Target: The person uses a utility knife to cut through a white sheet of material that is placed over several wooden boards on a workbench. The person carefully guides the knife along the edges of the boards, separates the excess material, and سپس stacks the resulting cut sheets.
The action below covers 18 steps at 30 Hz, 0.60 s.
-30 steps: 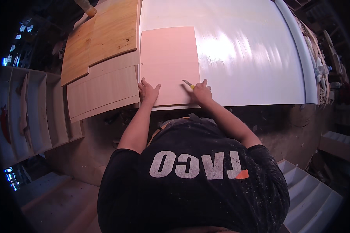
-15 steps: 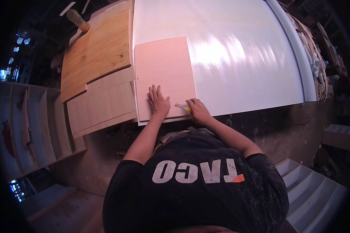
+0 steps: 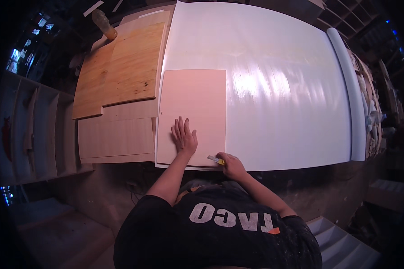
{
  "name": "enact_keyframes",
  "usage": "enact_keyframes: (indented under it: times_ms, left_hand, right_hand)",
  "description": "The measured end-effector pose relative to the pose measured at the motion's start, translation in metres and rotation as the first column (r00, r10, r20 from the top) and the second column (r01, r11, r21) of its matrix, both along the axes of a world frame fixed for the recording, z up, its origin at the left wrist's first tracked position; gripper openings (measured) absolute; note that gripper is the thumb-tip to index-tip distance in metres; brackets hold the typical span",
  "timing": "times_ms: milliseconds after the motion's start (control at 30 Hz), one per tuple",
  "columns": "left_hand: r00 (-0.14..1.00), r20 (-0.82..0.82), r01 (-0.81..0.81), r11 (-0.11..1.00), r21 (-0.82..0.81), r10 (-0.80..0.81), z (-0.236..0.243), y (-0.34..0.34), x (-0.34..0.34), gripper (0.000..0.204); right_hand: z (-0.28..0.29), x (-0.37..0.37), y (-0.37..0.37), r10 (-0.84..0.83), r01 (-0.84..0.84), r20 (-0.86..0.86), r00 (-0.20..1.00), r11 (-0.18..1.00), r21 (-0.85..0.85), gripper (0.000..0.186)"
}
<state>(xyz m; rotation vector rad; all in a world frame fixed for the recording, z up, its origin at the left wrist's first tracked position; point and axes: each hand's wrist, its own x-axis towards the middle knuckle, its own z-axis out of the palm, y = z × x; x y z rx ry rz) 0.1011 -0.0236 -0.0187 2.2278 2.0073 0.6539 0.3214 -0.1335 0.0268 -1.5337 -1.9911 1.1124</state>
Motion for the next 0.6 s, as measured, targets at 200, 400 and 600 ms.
enact_keyframes:
  times_ms: [200,400,600]
  left_hand:
    - [0.995,0.071,-0.078,0.996,0.043,0.074,0.012,0.023,0.011,0.068]
    - [0.997,-0.056,-0.048,0.998,0.045,0.051,-0.005,0.019,0.006,0.062]
    - [0.986,0.149,0.067,0.995,0.074,-0.077,0.0,0.016,-0.001,0.055]
  right_hand:
    - [0.003,0.004,0.01,0.038,-0.038,0.002,0.999,0.999,0.031,0.032]
    - [0.014,0.003,0.019,0.096,-0.085,0.053,0.994,0.98,-0.181,0.038]
    - [0.001,-0.005,0.037,-0.381,0.23,-0.394,0.837,0.896,-0.379,0.022]
